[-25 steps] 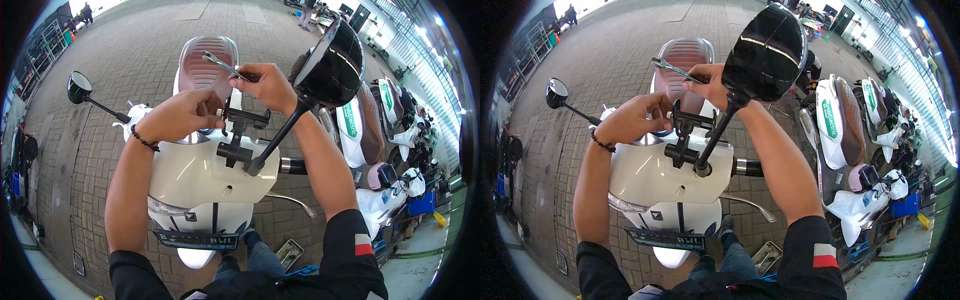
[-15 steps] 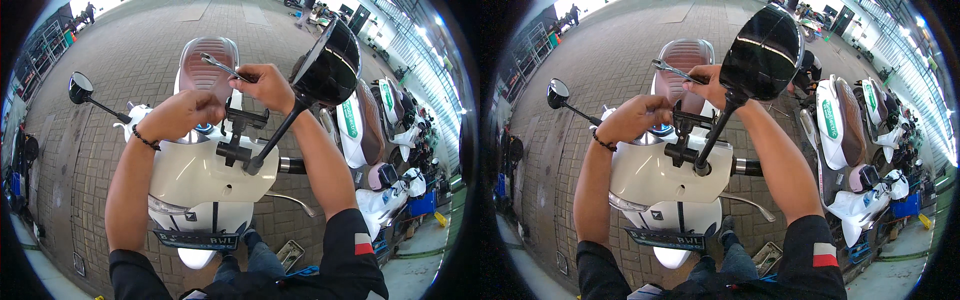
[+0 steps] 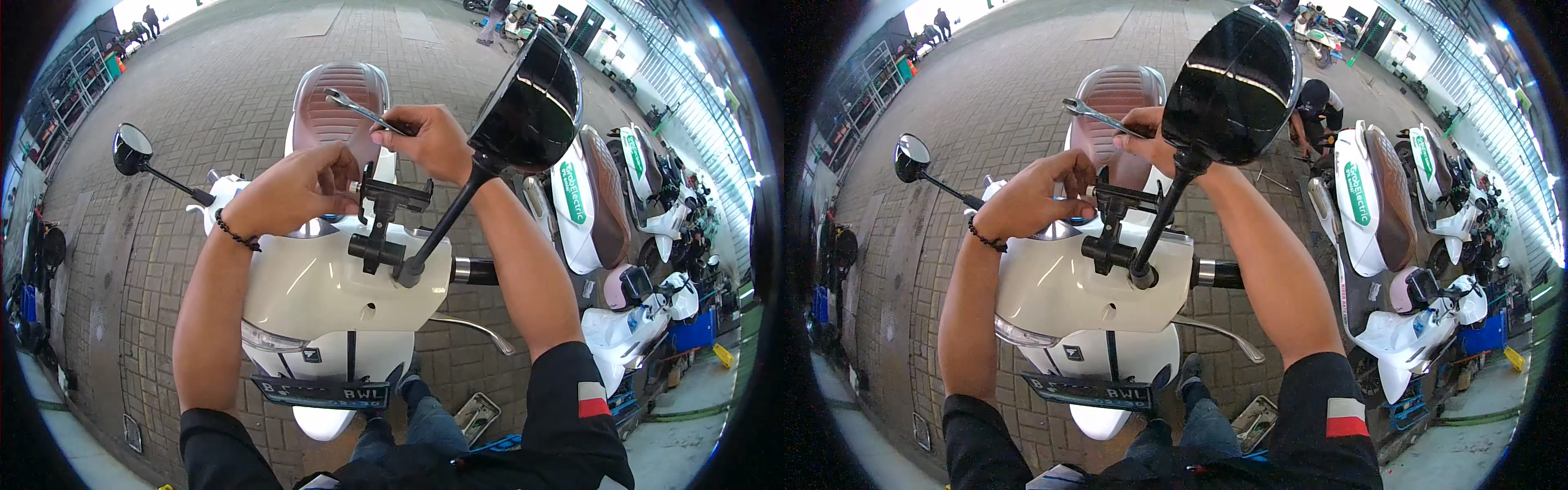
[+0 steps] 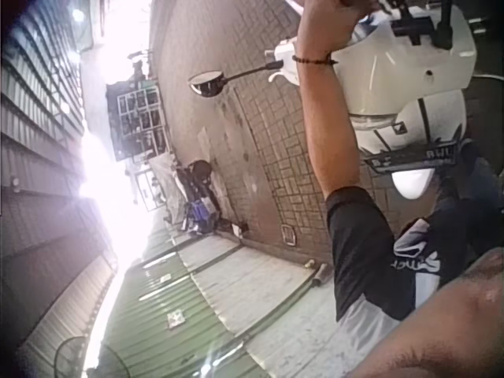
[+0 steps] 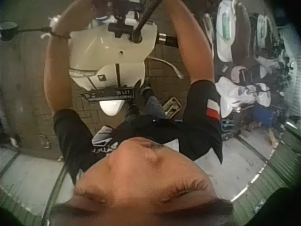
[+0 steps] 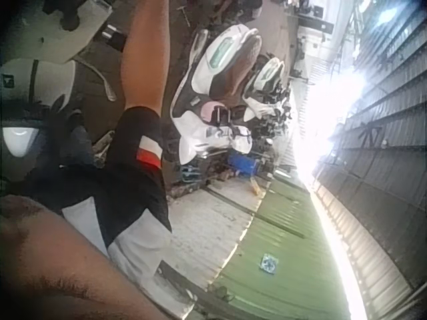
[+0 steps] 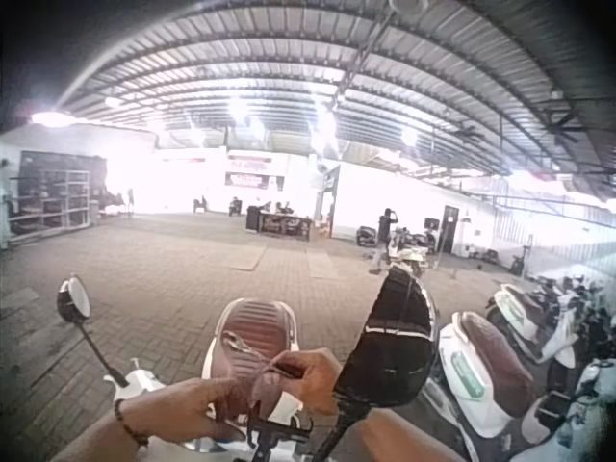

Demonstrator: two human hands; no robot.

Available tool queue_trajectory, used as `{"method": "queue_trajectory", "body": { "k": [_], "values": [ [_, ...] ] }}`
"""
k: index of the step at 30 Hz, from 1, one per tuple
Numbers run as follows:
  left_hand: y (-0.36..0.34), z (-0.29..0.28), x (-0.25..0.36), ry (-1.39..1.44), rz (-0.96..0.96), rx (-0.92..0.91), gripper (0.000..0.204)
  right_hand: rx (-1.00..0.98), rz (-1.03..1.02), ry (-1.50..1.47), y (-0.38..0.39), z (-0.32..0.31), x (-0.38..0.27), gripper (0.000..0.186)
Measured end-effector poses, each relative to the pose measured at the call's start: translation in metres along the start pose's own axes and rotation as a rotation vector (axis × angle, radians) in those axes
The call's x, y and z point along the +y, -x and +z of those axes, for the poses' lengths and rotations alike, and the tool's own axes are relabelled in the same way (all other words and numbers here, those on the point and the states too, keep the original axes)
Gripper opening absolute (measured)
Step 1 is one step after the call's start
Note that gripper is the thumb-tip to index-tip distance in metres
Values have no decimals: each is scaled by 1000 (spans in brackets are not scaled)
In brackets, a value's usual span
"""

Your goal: The person removes a phone mount and a side mirror from a white scooter using a wrench and then places them into a metal tray on the ground.

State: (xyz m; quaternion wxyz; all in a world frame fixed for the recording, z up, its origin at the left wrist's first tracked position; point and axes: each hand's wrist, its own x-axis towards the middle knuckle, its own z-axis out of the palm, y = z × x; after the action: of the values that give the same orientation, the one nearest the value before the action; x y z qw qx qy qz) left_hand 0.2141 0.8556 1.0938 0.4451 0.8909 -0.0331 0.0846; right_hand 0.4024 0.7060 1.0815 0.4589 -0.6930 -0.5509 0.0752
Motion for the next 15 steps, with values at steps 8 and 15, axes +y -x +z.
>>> {"method": "queue_trajectory", "body": {
  "k": [8, 15],
  "values": [
    [-4, -1, -6, -69, 15, -15, 21, -32, 73, -90, 2, -2, -4, 19],
    [0, -10, 0, 59, -124, -135, 33, -289, 114, -337, 11, -13, -16, 17]
  ]
}}
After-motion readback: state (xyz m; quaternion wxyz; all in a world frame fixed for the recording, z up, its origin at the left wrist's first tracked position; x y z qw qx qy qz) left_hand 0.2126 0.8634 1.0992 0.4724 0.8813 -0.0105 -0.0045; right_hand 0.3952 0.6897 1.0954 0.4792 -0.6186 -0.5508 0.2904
